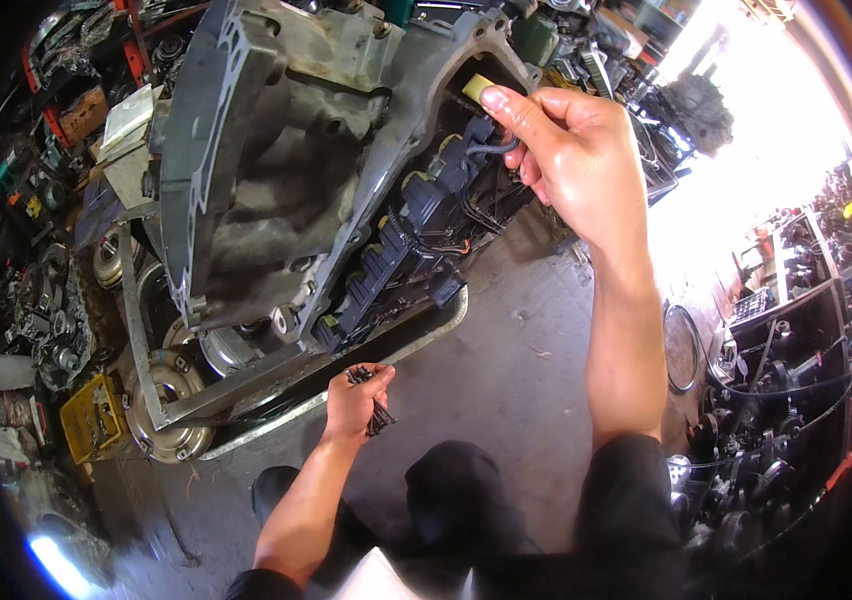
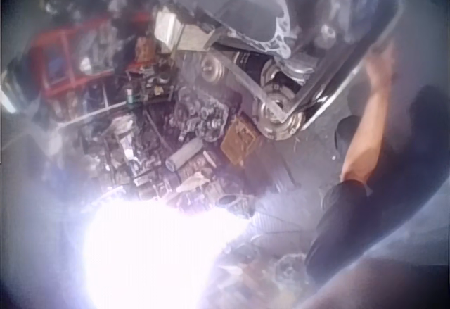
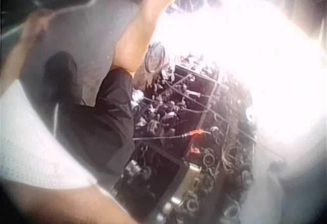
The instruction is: The person inserts multiple bolts into threaded holes on an engine block, then uses a torque wrench to tighten them. The person handles bolts and the torque wrench throughout the clip.
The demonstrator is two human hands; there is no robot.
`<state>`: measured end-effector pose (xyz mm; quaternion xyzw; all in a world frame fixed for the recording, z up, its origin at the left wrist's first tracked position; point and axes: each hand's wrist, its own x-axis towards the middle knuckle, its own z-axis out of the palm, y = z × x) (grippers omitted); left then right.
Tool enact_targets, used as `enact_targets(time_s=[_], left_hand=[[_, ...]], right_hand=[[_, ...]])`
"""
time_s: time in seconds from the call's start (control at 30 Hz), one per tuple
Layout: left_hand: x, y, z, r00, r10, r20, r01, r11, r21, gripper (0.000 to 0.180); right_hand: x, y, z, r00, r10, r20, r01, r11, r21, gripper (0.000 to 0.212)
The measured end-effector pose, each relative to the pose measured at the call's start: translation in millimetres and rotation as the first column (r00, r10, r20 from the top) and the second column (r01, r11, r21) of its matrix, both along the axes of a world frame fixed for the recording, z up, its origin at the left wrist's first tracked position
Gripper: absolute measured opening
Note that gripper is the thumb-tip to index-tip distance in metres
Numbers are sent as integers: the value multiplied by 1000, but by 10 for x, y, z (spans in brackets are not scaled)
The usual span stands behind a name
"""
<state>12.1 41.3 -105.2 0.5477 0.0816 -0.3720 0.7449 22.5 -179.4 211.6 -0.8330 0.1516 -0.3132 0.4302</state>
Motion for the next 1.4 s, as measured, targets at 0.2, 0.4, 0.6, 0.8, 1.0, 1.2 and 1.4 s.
enact_targets(time_s=[0.2, 0.4, 0.6, 0.8, 1.0, 1.2, 1.4], left_hand=[[35, -109, -53, 998, -56, 9, 56, 998, -12, 16], [-23, -160, -97, 995, -90, -38, 88, 995, -44, 18], [-132, -93, -23, 993, -75, -90, 70, 996, -57, 20], [-176, -102, 19, 997, -51, -60, 52, 998, 19, 20], [-258, -115, 27, 997, -50, -57, 52, 998, 28, 20], [-289, -172, 45, 997, -59, -46, 62, 996, 62, 18], [-311, -172, 8, 997, -59, -40, 61, 996, 71, 15]], right_hand=[[8, -5, -1, 1000, 12, -9, -13, 999, -31, 36], [-48, -62, -46, 990, 134, 52, -133, 991, -29, 36], [-210, -63, -373, 916, 279, 287, -338, 923, 183, 21], [-176, -140, -600, 848, 299, 438, -407, 896, 176, 17], [-106, -106, -546, 818, 281, 502, -415, 893, 176, 13], [-105, -94, -411, 891, 237, 388, -317, 935, 157, 15], [-92, -34, -371, 915, 200, 351, -268, 950, 158, 14]])
